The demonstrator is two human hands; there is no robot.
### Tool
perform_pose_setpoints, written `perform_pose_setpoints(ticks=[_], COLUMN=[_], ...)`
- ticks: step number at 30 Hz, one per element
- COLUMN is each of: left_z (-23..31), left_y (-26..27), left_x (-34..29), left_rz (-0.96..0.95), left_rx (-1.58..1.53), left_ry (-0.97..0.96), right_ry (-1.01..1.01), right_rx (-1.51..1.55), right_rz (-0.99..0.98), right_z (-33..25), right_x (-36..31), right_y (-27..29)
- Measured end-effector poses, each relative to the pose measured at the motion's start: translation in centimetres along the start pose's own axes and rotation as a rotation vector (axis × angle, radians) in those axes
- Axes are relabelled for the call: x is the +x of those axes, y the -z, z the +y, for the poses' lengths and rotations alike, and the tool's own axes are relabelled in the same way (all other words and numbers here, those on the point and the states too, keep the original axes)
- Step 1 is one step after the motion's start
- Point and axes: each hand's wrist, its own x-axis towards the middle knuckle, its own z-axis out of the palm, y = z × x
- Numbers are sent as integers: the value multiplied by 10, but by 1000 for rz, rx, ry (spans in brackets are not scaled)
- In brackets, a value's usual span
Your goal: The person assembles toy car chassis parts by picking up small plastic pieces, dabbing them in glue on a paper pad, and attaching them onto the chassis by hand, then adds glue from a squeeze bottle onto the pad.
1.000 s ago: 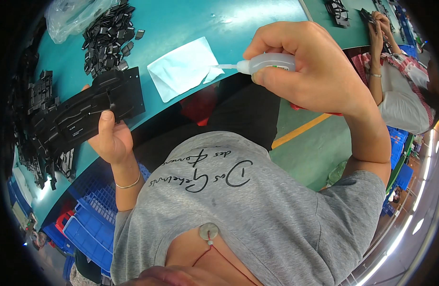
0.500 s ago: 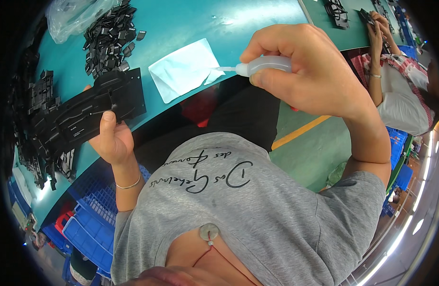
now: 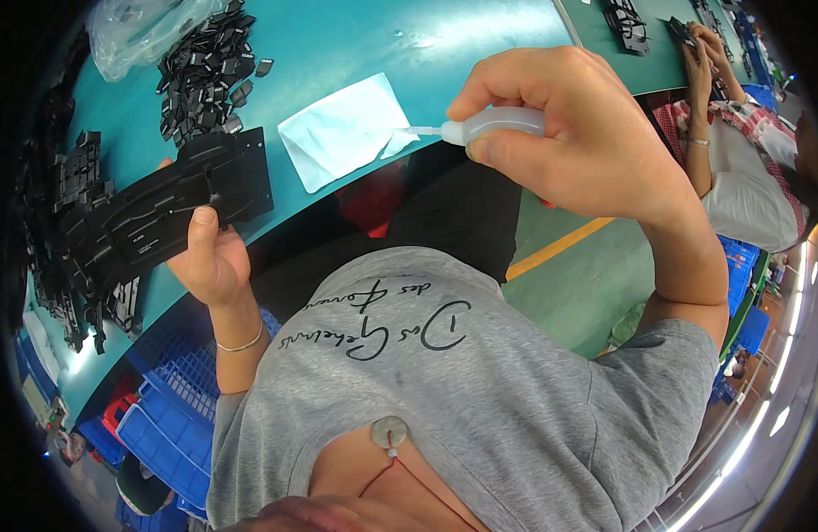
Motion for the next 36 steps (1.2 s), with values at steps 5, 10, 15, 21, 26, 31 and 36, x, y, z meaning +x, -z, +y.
perform_pose_setpoints(ticks=[5,10,15,21,26,31,36], left_z=[0,1,-2,-1,-2,-2,-1], left_y=[-1,-1,1,1,0,1,0], left_x=[0,0,0,0,0,0,0], left_rz=[5,-21,-17,-48,-43,-41,-36], left_rx=[3,10,4,1,-22,-18,-6], left_ry=[-1,-20,-28,-28,-35,-29,-23], right_ry=[8,14,20,4,36,-8,-52], right_rx=[15,-2,11,38,48,90,193], right_rz=[-8,-9,-7,-4,-11,-6,-17], right_z=[0,-1,-2,-2,1,8,24], right_x=[-1,-1,-1,-2,-1,-3,-11], right_y=[0,-2,-3,-4,-5,-5,-6])
